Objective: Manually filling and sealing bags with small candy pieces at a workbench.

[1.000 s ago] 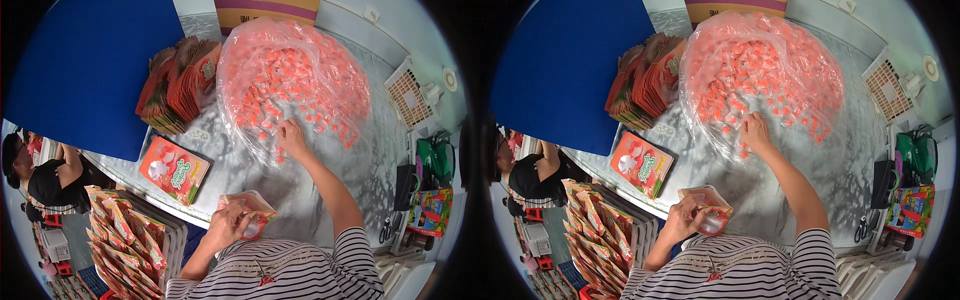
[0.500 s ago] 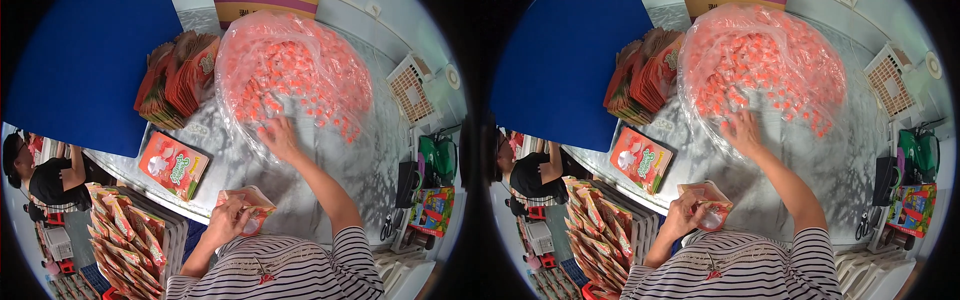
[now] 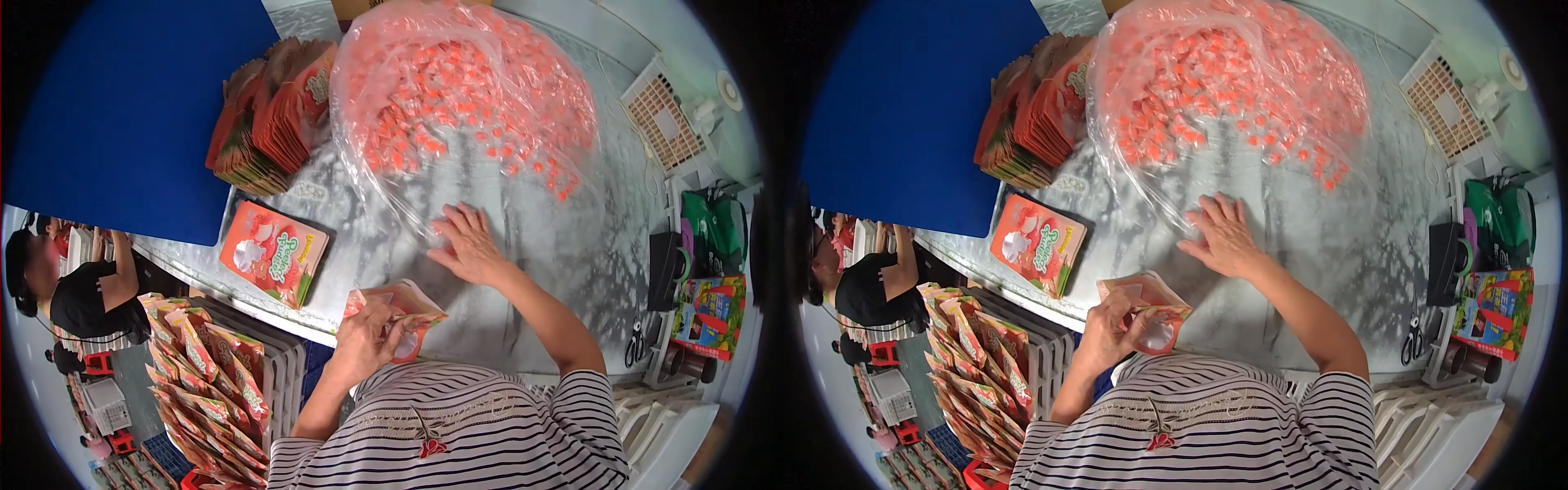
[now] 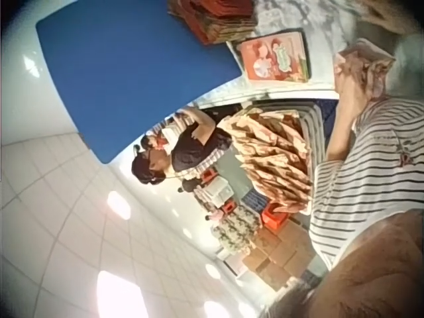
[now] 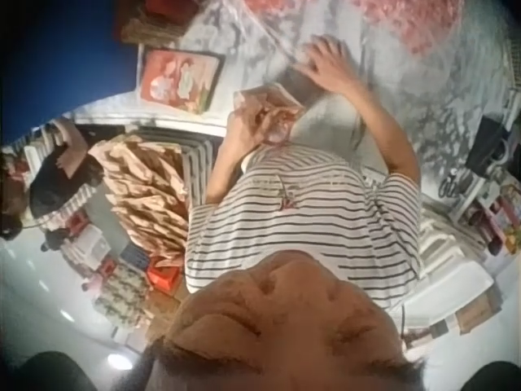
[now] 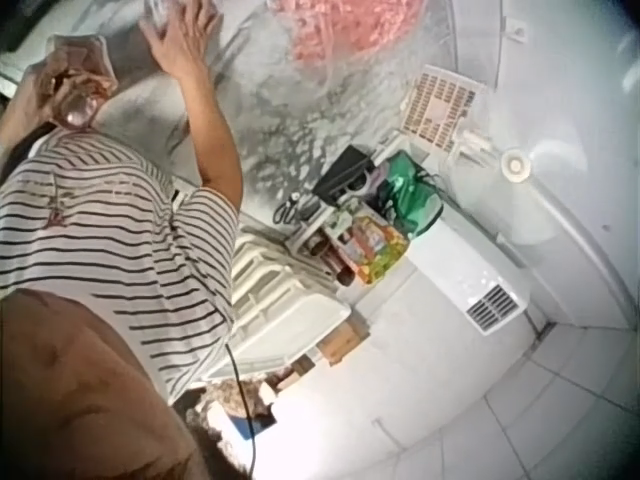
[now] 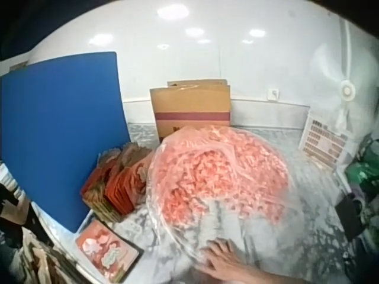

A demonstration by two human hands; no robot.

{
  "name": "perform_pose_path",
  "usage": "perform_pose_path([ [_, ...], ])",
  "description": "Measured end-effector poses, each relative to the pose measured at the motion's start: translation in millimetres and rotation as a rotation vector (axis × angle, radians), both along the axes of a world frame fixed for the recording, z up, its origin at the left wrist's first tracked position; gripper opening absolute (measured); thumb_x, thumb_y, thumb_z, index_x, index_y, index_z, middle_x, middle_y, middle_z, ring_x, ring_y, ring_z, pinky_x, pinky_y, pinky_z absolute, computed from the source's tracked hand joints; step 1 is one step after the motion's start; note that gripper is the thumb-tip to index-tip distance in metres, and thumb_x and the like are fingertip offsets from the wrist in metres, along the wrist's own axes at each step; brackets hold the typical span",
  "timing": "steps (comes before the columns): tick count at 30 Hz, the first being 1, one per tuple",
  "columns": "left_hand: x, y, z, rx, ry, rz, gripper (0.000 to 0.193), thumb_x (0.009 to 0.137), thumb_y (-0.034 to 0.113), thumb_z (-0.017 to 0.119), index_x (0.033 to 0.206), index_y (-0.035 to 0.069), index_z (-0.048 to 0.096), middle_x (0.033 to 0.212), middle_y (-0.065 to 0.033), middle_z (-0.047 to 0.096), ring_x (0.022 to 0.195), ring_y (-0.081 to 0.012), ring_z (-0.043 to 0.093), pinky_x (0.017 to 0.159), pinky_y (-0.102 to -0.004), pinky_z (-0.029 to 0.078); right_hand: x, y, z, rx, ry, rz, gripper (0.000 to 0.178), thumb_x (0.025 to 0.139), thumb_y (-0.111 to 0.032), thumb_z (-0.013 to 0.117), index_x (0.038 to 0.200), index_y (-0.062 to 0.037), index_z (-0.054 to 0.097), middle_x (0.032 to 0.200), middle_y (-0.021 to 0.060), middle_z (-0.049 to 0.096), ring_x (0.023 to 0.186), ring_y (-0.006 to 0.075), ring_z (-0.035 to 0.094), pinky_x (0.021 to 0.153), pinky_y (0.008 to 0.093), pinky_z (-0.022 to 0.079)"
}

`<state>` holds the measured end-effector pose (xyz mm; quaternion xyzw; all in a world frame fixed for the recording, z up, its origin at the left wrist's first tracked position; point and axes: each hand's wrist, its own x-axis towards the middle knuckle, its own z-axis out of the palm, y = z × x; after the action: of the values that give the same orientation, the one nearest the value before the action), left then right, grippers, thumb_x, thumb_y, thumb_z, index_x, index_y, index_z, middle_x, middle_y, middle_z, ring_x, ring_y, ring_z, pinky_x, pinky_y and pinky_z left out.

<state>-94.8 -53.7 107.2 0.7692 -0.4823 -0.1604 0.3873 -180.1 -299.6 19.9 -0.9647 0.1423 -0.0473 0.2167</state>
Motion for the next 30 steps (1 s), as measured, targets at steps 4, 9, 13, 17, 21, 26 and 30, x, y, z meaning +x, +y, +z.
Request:
perform_pose_path([
  [4,-4.8,-3.1,5.7,0.005,0.068,0.008,0.014,0.081,0.01,0.07,0.089,0.001,0.063,0.079,-0.0142,0.061,0.069,-0.0333,0.062,0.061,-0.0389,0.051,-50.0,-2.3,-7.2,-0.04,-0.03,-0.008,0.058,0.084,-0.038,0.065,0.132,-0.0111,0.047,0.146,0.0152,0.032,0.137,0.0379,0.023,0.113,0.0544,0.015],
  [9,-6.9,-1.4,10.7,0.04,0.109,0.019,0.014,0.082,0.009,0.071,0.091,0.0,0.065,0.079,-0.0138,0.062,0.06,-0.0266,0.062,0.055,-0.0333,0.05,-105.8,-35.7,-15.2,0.635,-0.397,-0.39,0.055,0.09,-0.021,0.059,0.14,-0.0085,0.041,0.148,0.0155,0.033,0.136,0.0312,0.032,0.112,0.0399,0.027],
  [13,-6.4,1.5,6.7,0.006,0.088,0.014,0.012,0.082,0.008,0.07,0.089,0.0,0.065,0.078,-0.0131,0.062,0.058,-0.0223,0.061,0.053,-0.0308,0.049,-120.7,-45.4,25.4,0.273,-0.291,-0.282,0.066,0.082,-0.019,0.066,0.141,-0.0063,0.038,0.147,0.0166,0.035,0.137,0.0325,0.031,0.112,0.0422,0.026],
  [17,-11.5,-4.0,11.7,0.035,0.067,0.003,0.012,0.082,0.008,0.07,0.089,0.0,0.065,0.079,-0.013,0.062,0.058,-0.0234,0.061,0.053,-0.0316,0.049,-108.4,-29.4,28.1,0.075,-0.005,-0.007,0.105,0.061,-0.049,0.082,0.145,-0.0104,0.032,0.154,0.0151,0.018,0.143,0.0362,0.013,0.115,0.0508,0.019],
  [21,-13.7,-0.8,10.4,0.039,0.026,-0.037,0.014,0.081,0.008,0.07,0.09,0.001,0.064,0.081,-0.0129,0.063,0.061,-0.027,0.062,0.055,-0.0342,0.051,-86.4,-15.8,31.2,-0.027,0.078,0.157,0.107,0.06,-0.055,0.081,0.145,-0.0115,0.033,0.154,0.0157,0.019,0.143,0.0367,0.013,0.116,0.0533,0.014],
  [26,-17.6,1.5,13.1,0.04,0.001,-0.037,0.011,0.078,-0.001,0.07,0.088,-0.001,0.066,0.08,-0.0105,0.062,0.06,-0.0188,0.06,0.055,-0.0287,0.048,-84.3,-9.6,7.4,-0.044,0.041,0.332,0.097,0.063,-0.057,0.077,0.14,-0.0104,0.041,0.153,0.0136,0.024,0.141,0.0355,0.018,0.115,0.0543,0.012],
  [30,-16.4,-3.0,12.8,0.041,-0.016,-0.042,0.012,0.078,0.0,0.071,0.088,-0.001,0.065,0.08,-0.0112,0.061,0.059,-0.0196,0.06,0.054,-0.029,0.048,-106.8,9.5,-13.0,-0.067,-0.086,0.282,0.075,0.068,-0.046,0.076,0.128,-0.0081,0.053,0.143,0.0127,0.039,0.131,0.0331,0.035,0.11,0.051,0.025],
])
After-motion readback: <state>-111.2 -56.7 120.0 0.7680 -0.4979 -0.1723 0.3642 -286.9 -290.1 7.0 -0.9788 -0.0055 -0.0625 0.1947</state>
